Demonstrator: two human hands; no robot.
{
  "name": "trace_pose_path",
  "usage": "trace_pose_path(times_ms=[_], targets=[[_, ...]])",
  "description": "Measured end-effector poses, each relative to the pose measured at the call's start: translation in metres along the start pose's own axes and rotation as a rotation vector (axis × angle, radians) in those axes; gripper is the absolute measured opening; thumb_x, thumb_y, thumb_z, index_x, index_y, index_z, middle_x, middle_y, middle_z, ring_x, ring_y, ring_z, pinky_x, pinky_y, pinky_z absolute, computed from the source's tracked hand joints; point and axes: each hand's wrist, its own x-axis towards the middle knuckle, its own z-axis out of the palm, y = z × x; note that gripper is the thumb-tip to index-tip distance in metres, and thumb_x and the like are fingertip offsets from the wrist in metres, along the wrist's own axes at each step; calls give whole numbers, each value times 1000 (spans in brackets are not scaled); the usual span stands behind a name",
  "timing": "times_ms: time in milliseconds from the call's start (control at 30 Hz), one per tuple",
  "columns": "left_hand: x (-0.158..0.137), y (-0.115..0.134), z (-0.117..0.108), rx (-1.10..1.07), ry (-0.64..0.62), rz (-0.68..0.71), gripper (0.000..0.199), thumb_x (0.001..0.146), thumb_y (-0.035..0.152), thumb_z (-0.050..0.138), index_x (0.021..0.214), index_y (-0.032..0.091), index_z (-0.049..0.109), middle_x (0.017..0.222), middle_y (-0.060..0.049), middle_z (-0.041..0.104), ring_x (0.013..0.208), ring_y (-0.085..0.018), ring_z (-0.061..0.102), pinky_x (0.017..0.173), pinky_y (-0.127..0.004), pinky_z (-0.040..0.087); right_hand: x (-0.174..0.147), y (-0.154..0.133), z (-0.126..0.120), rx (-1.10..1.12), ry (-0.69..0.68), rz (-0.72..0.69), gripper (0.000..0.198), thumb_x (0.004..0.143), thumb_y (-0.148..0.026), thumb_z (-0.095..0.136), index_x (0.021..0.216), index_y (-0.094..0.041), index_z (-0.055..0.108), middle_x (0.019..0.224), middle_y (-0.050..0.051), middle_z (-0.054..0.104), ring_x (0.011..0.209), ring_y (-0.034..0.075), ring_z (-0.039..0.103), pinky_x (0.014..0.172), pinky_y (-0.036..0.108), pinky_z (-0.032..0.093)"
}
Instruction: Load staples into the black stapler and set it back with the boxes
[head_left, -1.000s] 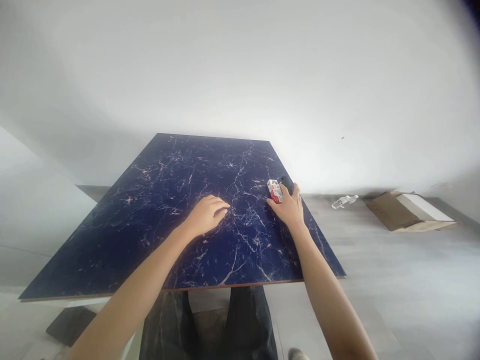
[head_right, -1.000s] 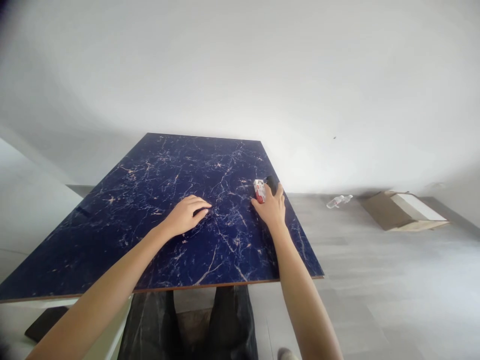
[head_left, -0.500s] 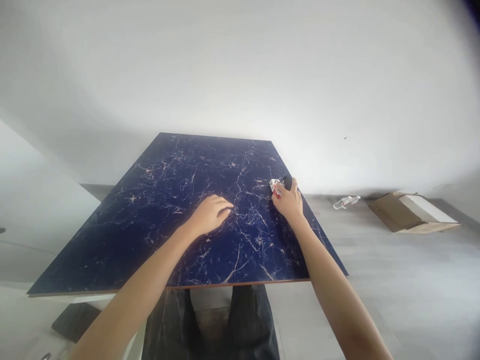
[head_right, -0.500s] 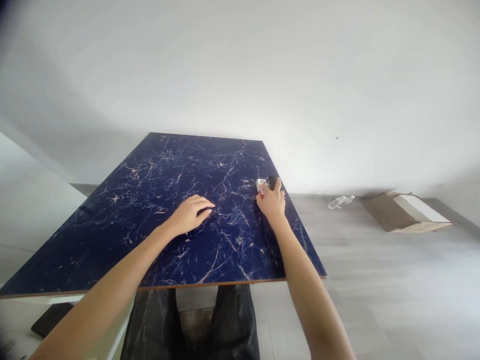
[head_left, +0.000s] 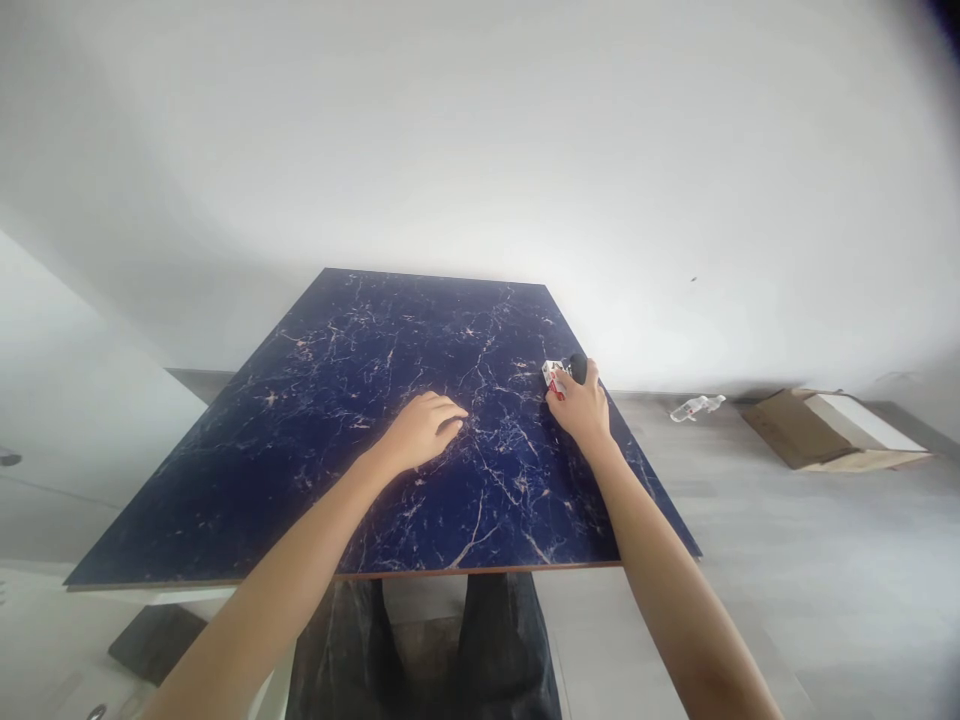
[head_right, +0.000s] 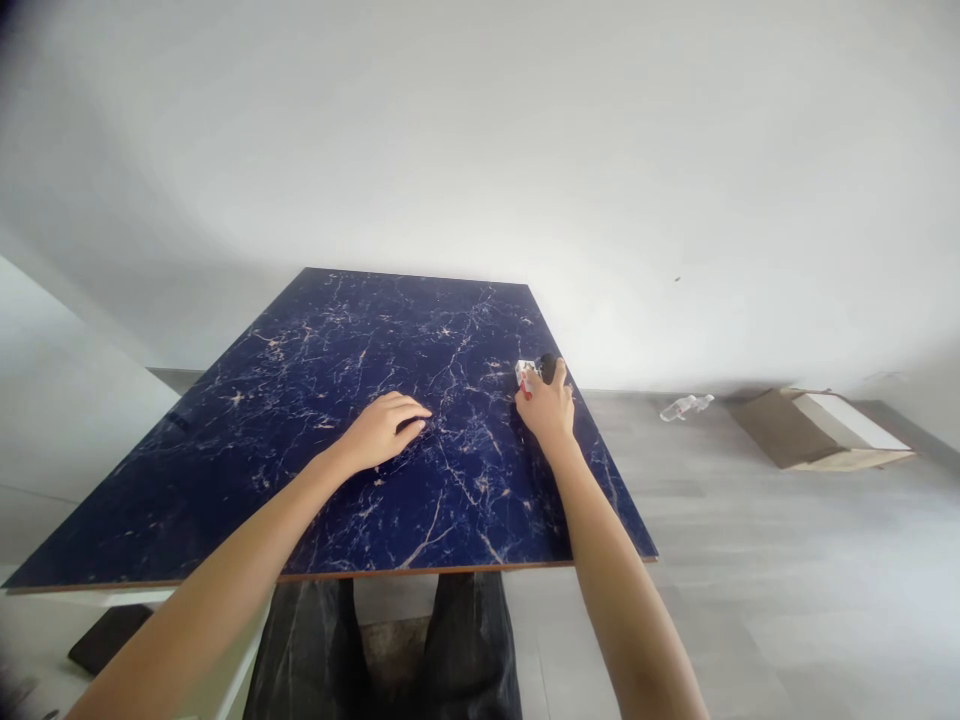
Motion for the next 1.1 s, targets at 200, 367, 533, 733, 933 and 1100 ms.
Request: trace_pose_path(times_ms=[200, 367, 533, 733, 933, 1100], targets=[[1, 1, -4, 10, -6, -5, 28, 104, 28, 51, 119, 24, 74, 118, -5, 75, 108, -25, 63, 101, -47, 50, 1, 2, 2, 7, -3, -4, 52, 90, -37, 58, 141, -32, 65, 168, 13, 20, 110, 34, 65, 98, 51, 51], [0, 1, -2, 17, -2, 11, 27, 104, 27, 51, 117, 23, 74, 118, -5, 75, 108, -24, 64, 100, -45, 50, 1, 2, 1, 2, 4, -6, 50, 92, -38, 57, 141, -31, 65, 167, 14, 21, 113, 35, 64, 98, 52, 51], [3, 0, -6, 47, 10, -55, 27, 104, 28, 50, 104, 24, 76, 106, -5, 76, 98, -24, 66, 93, -44, 51, -1, 2, 1, 28, -9, 13, 50, 92, -40, 58, 141, -32, 64, 168, 14, 20, 117, 37, 62, 99, 53, 51], [-14, 5, -37, 13, 10, -239, 31, 103, 37, 48, 96, 24, 75, 95, -5, 74, 77, -20, 66, 73, -36, 54, -5, 4, -6, 61, -20, -12, 59, 94, -53, 59, 147, -29, 56, 169, 17, 17, 137, 46, 46, 107, 60, 43], [-83, 52, -55, -197, -95, -274, 31, 106, 44, 47, 114, 30, 73, 109, -4, 75, 89, -21, 71, 72, -31, 58, -66, -4, -37, 141, 134, -140, 46, 102, -42, 45, 140, -22, 60, 156, 15, 44, 138, 36, 46, 114, 53, 40], [-102, 51, -40, -38, -13, -330, 37, 106, 46, 46, 134, 30, 65, 134, -6, 68, 125, -28, 63, 105, -45, 52, -109, -19, -40, 235, 59, -234, 42, 102, -41, 46, 134, -23, 65, 140, 11, 62, 127, 32, 56, 113, 47, 43]])
